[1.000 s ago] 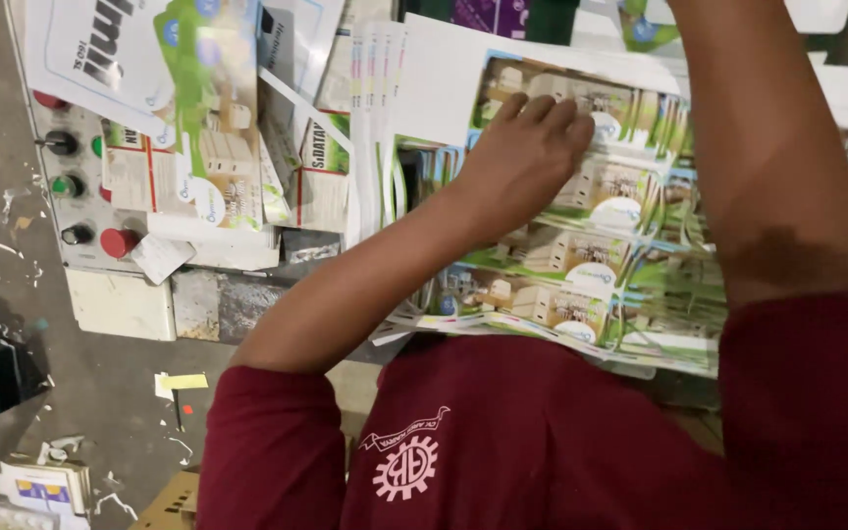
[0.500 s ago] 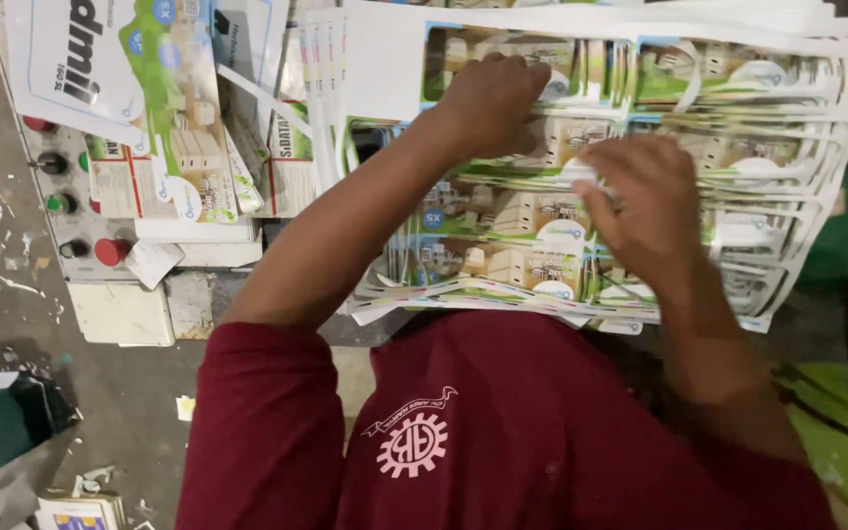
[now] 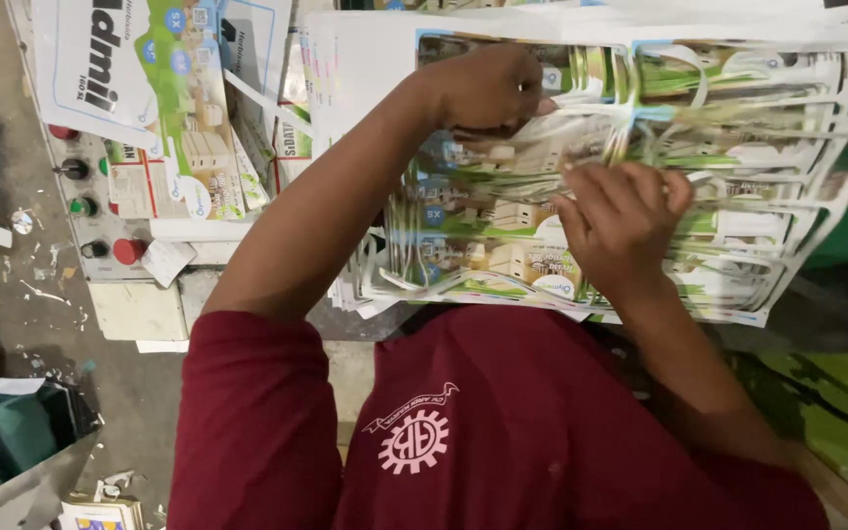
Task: Sorting and stacking printed cardboard labels or packaging materials at a workstation on a production floor.
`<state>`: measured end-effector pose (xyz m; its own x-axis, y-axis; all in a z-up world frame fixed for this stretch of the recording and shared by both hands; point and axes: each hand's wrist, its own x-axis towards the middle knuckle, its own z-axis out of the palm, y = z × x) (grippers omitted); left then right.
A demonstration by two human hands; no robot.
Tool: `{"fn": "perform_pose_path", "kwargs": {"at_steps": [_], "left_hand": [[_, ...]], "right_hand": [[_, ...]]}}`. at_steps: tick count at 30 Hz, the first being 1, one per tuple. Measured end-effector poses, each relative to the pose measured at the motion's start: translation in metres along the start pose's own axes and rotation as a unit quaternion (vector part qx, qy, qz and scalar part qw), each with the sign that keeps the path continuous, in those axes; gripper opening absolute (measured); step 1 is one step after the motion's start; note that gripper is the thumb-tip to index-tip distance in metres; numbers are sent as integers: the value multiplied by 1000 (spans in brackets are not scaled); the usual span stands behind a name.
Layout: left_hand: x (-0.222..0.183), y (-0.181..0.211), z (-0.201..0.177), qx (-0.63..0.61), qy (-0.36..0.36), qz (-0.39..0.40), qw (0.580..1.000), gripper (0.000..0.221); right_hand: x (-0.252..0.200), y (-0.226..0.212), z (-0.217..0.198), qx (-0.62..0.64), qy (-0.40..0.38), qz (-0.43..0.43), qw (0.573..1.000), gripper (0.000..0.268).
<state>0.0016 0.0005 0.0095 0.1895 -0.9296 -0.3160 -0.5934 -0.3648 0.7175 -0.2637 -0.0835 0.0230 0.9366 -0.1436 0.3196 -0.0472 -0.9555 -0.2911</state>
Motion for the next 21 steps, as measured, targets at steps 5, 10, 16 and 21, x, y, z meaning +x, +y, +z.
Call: {"fn": "perform_pose_path", "kwargs": {"at_steps": [5,10,16,21], "left_hand": [[-7,13,4,-232,-117,-89,962,38],[-9,0,8,-199,-97,-60,973,40],[-32,-2,-2,54,1,73,996,53],[-62,2,-1,161,2,41,986,68]], "right_hand": [[38,-17,-13,-32,63,-145,987,36],[30,-8,15,-27,3,-137,990,29],[50,-20,-13,-31,-45,-134,990,19],[64,-20,0,-49,-117,-171,977,43]]}}
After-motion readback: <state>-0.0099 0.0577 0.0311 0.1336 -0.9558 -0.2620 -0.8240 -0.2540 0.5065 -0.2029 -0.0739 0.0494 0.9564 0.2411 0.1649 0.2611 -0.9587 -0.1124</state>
